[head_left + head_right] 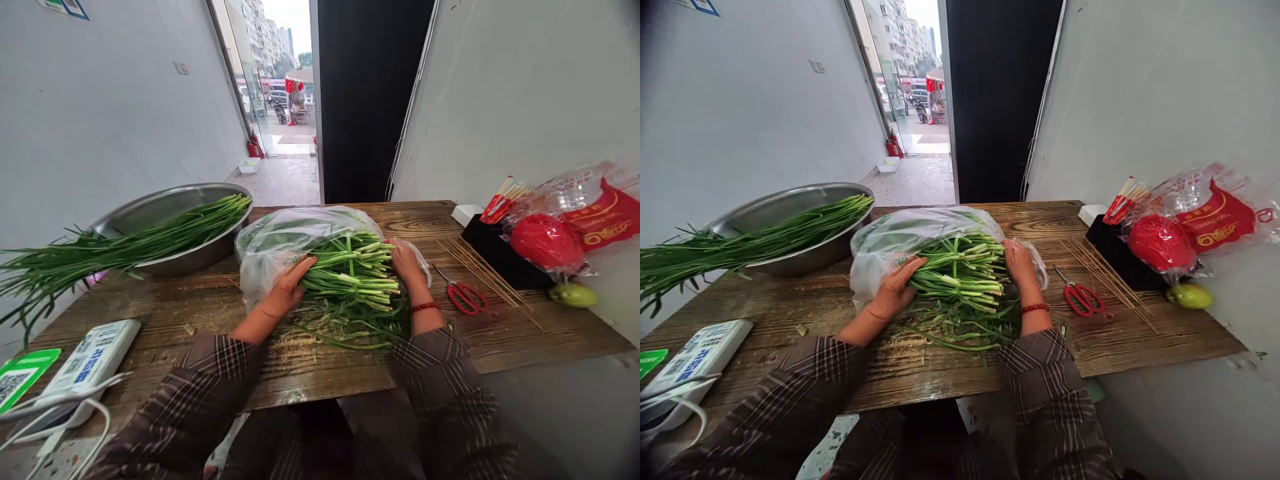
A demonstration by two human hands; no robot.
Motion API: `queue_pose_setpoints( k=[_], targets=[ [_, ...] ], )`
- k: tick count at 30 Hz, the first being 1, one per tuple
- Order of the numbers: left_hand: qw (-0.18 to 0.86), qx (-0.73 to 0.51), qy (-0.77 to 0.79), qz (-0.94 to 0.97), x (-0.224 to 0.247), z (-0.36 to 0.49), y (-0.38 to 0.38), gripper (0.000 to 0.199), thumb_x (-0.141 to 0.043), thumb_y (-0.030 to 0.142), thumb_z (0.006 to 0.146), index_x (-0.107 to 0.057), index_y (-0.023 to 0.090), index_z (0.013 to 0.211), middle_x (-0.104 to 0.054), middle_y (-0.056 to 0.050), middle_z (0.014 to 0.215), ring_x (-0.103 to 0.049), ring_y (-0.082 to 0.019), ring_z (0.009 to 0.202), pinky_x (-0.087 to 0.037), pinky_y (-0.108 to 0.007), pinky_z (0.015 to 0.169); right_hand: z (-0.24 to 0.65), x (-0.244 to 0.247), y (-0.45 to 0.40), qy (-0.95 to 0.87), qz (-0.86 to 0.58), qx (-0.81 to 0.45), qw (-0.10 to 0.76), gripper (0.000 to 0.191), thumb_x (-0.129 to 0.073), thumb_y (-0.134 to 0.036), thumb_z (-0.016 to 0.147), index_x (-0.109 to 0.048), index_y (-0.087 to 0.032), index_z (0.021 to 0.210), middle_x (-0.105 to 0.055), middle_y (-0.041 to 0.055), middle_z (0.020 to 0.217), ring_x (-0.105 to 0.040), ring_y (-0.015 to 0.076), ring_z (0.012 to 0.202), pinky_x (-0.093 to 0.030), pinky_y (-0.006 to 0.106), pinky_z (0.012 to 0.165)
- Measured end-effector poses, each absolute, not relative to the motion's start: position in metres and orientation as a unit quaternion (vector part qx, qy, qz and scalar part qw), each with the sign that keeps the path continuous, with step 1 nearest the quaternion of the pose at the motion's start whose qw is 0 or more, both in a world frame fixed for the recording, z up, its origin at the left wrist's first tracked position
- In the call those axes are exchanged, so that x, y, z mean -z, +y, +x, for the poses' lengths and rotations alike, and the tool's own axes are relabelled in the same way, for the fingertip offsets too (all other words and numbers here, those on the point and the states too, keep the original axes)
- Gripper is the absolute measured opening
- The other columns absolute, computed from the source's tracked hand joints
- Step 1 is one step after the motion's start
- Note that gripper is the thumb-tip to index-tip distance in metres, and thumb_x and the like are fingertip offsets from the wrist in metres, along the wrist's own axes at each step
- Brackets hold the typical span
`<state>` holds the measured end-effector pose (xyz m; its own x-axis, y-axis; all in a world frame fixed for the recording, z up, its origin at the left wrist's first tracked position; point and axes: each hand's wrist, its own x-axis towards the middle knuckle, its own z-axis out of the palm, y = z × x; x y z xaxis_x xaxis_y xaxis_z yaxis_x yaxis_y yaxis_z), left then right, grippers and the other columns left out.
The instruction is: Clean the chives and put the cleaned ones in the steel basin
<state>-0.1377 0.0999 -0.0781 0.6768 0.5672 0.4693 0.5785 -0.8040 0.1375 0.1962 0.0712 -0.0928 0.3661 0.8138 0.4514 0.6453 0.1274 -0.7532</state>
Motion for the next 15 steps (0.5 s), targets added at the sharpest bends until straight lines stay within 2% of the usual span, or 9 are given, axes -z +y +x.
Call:
queue_pose_setpoints(
  k=[4,6,8,10,12,15],
  targets=[
    [0.014,0.225,-0.274,-0.935,0.074,-0.140,0.094,0.079,-0.042,-0.002,0.072,-0.042,0.024,0.146,-0.063,-0.009,0.125,-0.059,-0.022,0.118,-0.052,-0.038,0.101,0.200,0.098,0.075,-0.528,-0.649,-0.112,0.535,0.066,-0.029,-0.066,0.091,-0.075,-0.018,0.096,-0.076,0.0128,0.101,-0.070,0.0249,0.095,-0.053,0.039,0.085],
    [0.031,0.188,-0.242,-0.952,0.069,-0.142,0.087,0.072,-0.042,-0.003,0.073,-0.050,0.023,0.139,-0.065,-0.011,0.116,-0.062,-0.022,0.108,-0.056,-0.036,0.093,0.200,0.098,0.075,-0.507,-0.638,-0.125,0.566,0.064,-0.032,-0.066,0.091,-0.074,-0.019,0.101,-0.076,0.0121,0.106,-0.070,0.0249,0.100,-0.053,0.039,0.087],
    [0.067,0.162,-0.242,-0.954,0.064,-0.142,0.079,0.066,-0.044,-0.003,0.073,-0.056,0.023,0.133,-0.064,-0.012,0.115,-0.063,-0.023,0.106,-0.055,-0.038,0.094,0.198,0.096,0.074,-0.496,-0.631,-0.132,0.581,0.063,-0.035,-0.067,0.090,-0.074,-0.019,0.103,-0.075,0.0117,0.109,-0.069,0.0251,0.103,-0.052,0.039,0.089],
    [0.105,0.157,-0.263,-0.946,0.056,-0.142,0.074,0.064,-0.046,-0.003,0.073,-0.059,0.025,0.129,-0.058,-0.013,0.128,-0.060,-0.026,0.115,-0.048,-0.045,0.105,0.194,0.092,0.073,-0.495,-0.631,-0.133,0.582,0.061,-0.036,-0.066,0.090,-0.074,-0.020,0.100,-0.075,0.0113,0.108,-0.069,0.0250,0.101,-0.051,0.039,0.089],
    [0.120,0.157,-0.267,-0.943,0.048,-0.140,0.074,0.063,-0.048,-0.002,0.073,-0.057,0.025,0.130,-0.046,-0.014,0.145,-0.050,-0.029,0.130,-0.040,-0.048,0.113,0.190,0.087,0.070,-0.490,-0.639,-0.114,0.582,0.060,-0.035,-0.065,0.090,-0.075,-0.019,0.095,-0.076,0.0112,0.103,-0.069,0.0248,0.097,-0.051,0.038,0.087],
    [0.102,0.150,-0.249,-0.952,0.035,-0.135,0.080,0.075,-0.052,-0.001,0.072,-0.041,0.020,0.144,-0.027,-0.018,0.158,-0.028,-0.031,0.147,-0.037,-0.046,0.116,0.187,0.080,0.064,-0.485,-0.650,-0.067,0.581,0.058,-0.034,-0.061,0.092,-0.074,-0.019,0.088,-0.076,0.0104,0.095,-0.068,0.0239,0.091,-0.050,0.038,0.086]
  ],
)
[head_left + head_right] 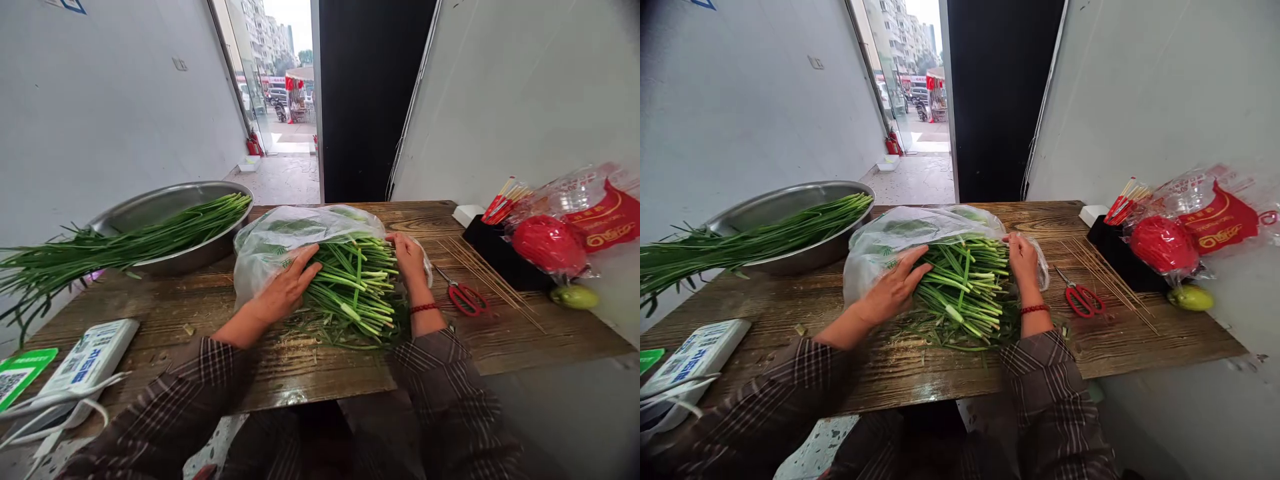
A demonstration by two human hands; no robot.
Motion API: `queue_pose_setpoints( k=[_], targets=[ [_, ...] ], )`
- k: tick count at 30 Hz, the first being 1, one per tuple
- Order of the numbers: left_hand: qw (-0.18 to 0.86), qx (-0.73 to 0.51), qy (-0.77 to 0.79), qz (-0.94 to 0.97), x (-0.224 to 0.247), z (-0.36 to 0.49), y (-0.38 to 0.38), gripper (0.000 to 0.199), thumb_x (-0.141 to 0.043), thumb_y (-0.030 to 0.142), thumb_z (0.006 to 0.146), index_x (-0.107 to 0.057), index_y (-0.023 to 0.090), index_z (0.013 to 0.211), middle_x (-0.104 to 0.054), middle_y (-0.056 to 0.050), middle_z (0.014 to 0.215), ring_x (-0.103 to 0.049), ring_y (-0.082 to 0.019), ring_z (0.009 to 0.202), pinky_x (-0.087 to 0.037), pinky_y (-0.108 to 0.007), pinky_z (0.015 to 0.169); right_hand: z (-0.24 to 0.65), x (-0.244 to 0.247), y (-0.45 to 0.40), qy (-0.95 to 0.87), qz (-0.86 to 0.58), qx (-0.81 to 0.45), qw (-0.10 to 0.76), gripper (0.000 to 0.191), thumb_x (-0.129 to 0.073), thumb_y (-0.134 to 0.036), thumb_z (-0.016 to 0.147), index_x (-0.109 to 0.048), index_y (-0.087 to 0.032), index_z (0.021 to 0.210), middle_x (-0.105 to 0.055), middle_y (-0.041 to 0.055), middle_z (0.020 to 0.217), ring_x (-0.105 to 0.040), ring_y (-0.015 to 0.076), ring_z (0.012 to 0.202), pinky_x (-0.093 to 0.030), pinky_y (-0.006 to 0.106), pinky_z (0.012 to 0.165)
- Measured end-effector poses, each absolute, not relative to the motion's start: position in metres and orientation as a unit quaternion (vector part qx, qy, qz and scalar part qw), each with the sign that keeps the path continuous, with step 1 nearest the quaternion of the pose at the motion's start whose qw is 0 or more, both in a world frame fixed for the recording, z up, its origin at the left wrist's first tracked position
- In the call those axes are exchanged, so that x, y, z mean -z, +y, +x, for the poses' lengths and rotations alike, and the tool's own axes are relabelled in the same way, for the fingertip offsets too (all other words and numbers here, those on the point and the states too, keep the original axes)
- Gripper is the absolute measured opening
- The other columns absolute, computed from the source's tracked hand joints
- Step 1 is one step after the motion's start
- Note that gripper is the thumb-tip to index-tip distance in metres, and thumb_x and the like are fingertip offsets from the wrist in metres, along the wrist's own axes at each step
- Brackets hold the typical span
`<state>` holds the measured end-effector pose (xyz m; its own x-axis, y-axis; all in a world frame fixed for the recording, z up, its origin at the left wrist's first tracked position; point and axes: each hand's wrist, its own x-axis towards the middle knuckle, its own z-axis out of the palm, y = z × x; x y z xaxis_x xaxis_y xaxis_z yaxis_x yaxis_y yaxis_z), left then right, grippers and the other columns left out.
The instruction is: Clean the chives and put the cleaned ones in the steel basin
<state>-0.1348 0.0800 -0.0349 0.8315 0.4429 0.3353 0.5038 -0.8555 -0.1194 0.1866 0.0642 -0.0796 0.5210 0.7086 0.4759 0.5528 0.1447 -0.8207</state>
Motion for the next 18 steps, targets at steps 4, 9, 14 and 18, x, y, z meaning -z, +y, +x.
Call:
queue_pose_setpoints(
  k=[4,9,14,18],
  targets=[
    [0.092,0.132,-0.238,-0.958,0.016,-0.127,0.089,0.097,-0.063,0.008,0.073,-0.012,0.016,0.155,-0.009,-0.022,0.162,-0.013,-0.034,0.151,-0.029,-0.049,0.120,0.184,0.071,0.059,-0.501,-0.635,0.013,0.588,0.052,-0.036,-0.054,0.094,-0.071,-0.020,0.078,-0.074,0.0093,0.095,-0.065,0.0223,0.095,-0.048,0.037,0.090],
    [0.083,0.103,-0.232,-0.964,0.000,-0.120,0.099,0.129,-0.083,0.044,0.062,0.001,0.017,0.156,0.003,-0.022,0.163,-0.003,-0.040,0.151,-0.017,-0.053,0.121,0.176,0.058,0.052,-0.507,-0.590,0.042,0.626,0.048,-0.035,-0.049,0.097,-0.069,-0.020,0.077,-0.072,0.0093,0.102,-0.064,0.0215,0.102,-0.047,0.037,0.094],
    [0.023,0.050,-0.267,-0.962,-0.003,-0.108,0.119,0.145,-0.085,0.055,0.053,0.010,0.015,0.155,0.012,-0.026,0.161,-0.002,-0.044,0.149,-0.017,-0.055,0.119,0.165,0.049,0.044,-0.565,-0.541,-0.059,0.620,0.050,-0.031,-0.051,0.098,-0.071,-0.022,0.091,-0.072,0.0065,0.113,-0.063,0.0208,0.109,-0.045,0.038,0.101],
    [-0.010,0.027,-0.262,-0.965,-0.003,-0.100,0.125,0.140,-0.083,0.053,0.054,0.006,0.015,0.155,-0.002,-0.024,0.162,-0.016,-0.042,0.148,-0.022,-0.050,0.119,0.166,0.053,0.047,-0.558,-0.550,-0.134,0.607,0.054,-0.032,-0.059,0.095,-0.070,-0.023,0.105,-0.072,0.0083,0.115,-0.064,0.0230,0.109,-0.048,0.040,0.099]
  ],
)
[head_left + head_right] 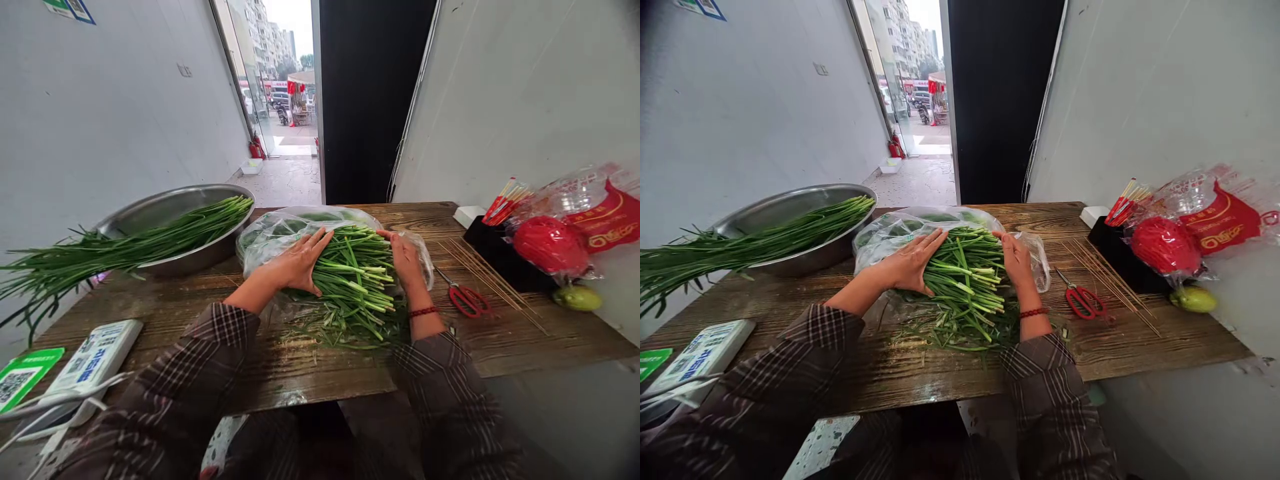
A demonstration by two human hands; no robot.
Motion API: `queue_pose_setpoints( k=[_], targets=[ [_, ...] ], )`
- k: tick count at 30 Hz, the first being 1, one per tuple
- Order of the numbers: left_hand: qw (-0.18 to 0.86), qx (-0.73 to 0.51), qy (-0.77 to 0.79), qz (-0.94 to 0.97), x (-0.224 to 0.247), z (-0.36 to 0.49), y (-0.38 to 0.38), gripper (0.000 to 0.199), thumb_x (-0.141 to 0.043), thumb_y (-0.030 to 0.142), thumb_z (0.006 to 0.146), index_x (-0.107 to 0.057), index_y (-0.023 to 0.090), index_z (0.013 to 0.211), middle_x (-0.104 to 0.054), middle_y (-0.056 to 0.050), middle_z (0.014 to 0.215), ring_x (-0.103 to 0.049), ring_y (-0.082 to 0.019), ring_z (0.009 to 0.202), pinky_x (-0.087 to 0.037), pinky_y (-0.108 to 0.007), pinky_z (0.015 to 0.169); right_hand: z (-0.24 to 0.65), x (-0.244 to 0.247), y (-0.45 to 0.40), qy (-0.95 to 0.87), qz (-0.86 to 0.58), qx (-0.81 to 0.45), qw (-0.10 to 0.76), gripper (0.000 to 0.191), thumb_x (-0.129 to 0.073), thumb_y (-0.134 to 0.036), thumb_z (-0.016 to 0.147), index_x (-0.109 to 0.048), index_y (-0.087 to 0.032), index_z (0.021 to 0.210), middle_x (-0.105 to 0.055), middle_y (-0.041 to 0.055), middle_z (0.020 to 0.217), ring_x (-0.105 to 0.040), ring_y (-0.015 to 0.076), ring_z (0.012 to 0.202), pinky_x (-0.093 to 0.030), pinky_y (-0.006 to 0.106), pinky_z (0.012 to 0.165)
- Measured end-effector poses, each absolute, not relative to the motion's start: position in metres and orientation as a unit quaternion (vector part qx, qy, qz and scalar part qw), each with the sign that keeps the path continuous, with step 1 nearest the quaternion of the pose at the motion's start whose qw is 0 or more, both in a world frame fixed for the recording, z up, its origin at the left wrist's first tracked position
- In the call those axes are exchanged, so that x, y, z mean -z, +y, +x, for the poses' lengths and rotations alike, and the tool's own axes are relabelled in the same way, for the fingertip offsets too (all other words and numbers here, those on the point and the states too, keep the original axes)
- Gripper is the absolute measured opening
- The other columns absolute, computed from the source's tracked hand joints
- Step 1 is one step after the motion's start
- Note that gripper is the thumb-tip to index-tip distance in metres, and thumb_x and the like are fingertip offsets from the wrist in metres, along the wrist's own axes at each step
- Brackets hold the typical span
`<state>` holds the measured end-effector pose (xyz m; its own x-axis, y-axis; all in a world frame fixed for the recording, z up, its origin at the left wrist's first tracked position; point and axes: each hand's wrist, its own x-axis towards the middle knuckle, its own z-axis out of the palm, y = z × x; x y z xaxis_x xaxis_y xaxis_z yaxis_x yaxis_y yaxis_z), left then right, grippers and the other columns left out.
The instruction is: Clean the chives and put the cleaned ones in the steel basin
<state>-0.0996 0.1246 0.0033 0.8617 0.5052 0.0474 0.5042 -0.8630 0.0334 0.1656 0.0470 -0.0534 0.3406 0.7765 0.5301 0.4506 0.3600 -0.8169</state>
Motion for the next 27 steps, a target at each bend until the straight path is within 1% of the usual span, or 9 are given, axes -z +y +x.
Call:
queue_pose_setpoints(
  k=[3,7,10,12,15,19,21,24,27],
  targets=[
    [0.000,-0.059,0.235,0.970,0.002,-0.102,0.120,0.123,-0.079,0.049,0.063,-0.004,0.017,0.156,-0.016,-0.020,0.162,-0.026,-0.039,0.145,-0.025,-0.050,0.118,0.170,0.061,0.053,-0.536,-0.536,-0.168,0.630,0.055,-0.032,-0.062,0.094,-0.066,-0.022,0.111,-0.071,0.0086,0.117,-0.065,0.0229,0.109,-0.049,0.041,0.100],
    [-0.002,-0.110,0.186,0.976,0.020,-0.116,0.103,0.093,-0.063,0.026,0.081,-0.008,0.019,0.156,-0.020,-0.017,0.161,-0.028,-0.030,0.146,-0.024,-0.048,0.120,0.173,0.067,0.057,-0.539,-0.531,-0.186,0.627,0.054,-0.030,-0.062,0.095,-0.066,-0.024,0.107,-0.072,0.0074,0.113,-0.066,0.0230,0.108,-0.049,0.044,0.101],
    [-0.006,-0.118,0.173,0.978,0.034,-0.128,0.087,0.088,-0.054,0.010,0.082,-0.008,0.022,0.156,-0.022,-0.014,0.161,-0.031,-0.025,0.145,-0.033,-0.044,0.117,0.173,0.067,0.056,-0.558,-0.533,-0.192,0.606,0.056,-0.027,-0.062,0.095,-0.070,-0.026,0.101,-0.073,0.0069,0.114,-0.065,0.0238,0.110,-0.046,0.045,0.105],
    [-0.043,-0.128,0.203,0.970,0.042,-0.134,0.079,0.087,-0.053,0.004,0.079,-0.017,0.025,0.155,-0.026,-0.013,0.160,-0.038,-0.028,0.140,-0.041,-0.046,0.110,0.173,0.066,0.056,-0.579,-0.545,-0.195,0.574,0.060,-0.025,-0.062,0.095,-0.073,-0.026,0.096,-0.072,0.0068,0.117,-0.064,0.0247,0.113,-0.043,0.047,0.107],
    [-0.102,-0.173,0.234,0.951,0.051,-0.137,0.073,0.078,-0.057,0.005,0.077,-0.037,0.027,0.148,-0.029,-0.016,0.156,-0.043,-0.035,0.133,-0.047,-0.050,0.101,0.172,0.065,0.055,-0.586,-0.565,-0.190,0.549,0.064,-0.024,-0.064,0.094,-0.074,-0.025,0.085,-0.073,0.0079,0.115,-0.064,0.0259,0.111,-0.044,0.046,0.104],
    [-0.126,-0.211,0.226,0.943,0.057,-0.137,0.073,0.069,-0.058,0.009,0.079,-0.044,0.025,0.145,-0.037,-0.019,0.145,-0.048,-0.032,0.123,-0.050,-0.048,0.096,0.173,0.066,0.056,-0.533,-0.590,-0.165,0.584,0.063,-0.028,-0.067,0.091,-0.068,-0.022,0.074,-0.074,0.0099,0.093,-0.068,0.0249,0.094,-0.049,0.043,0.093],
    [-0.138,-0.211,0.231,0.940,0.059,-0.137,0.072,0.065,-0.056,0.008,0.080,-0.047,0.025,0.143,-0.043,-0.018,0.139,-0.051,-0.030,0.117,-0.051,-0.047,0.094,0.175,0.067,0.057,-0.518,-0.588,-0.166,0.599,0.058,-0.029,-0.067,0.091,-0.064,-0.023,0.073,-0.073,0.0086,0.090,-0.066,0.0237,0.091,-0.050,0.041,0.091],
    [-0.154,-0.195,0.237,0.939,0.061,-0.139,0.067,0.063,-0.054,0.006,0.080,-0.050,0.024,0.140,-0.050,-0.017,0.132,-0.053,-0.030,0.112,-0.052,-0.046,0.091,0.179,0.071,0.057,-0.515,-0.570,-0.180,0.614,0.052,-0.031,-0.063,0.092,-0.059,-0.025,0.072,-0.072,0.0070,0.091,-0.065,0.0227,0.093,-0.049,0.040,0.093],
    [-0.152,-0.172,0.235,0.944,0.063,-0.143,0.062,0.062,-0.051,0.005,0.082,-0.049,0.024,0.141,-0.053,-0.015,0.131,-0.053,-0.029,0.113,-0.052,-0.043,0.091,0.183,0.076,0.058,-0.521,-0.562,-0.158,0.623,0.048,-0.029,-0.060,0.094,-0.062,-0.026,0.084,-0.070,0.0067,0.095,-0.064,0.0234,0.096,-0.049,0.044,0.095]
  ],
)
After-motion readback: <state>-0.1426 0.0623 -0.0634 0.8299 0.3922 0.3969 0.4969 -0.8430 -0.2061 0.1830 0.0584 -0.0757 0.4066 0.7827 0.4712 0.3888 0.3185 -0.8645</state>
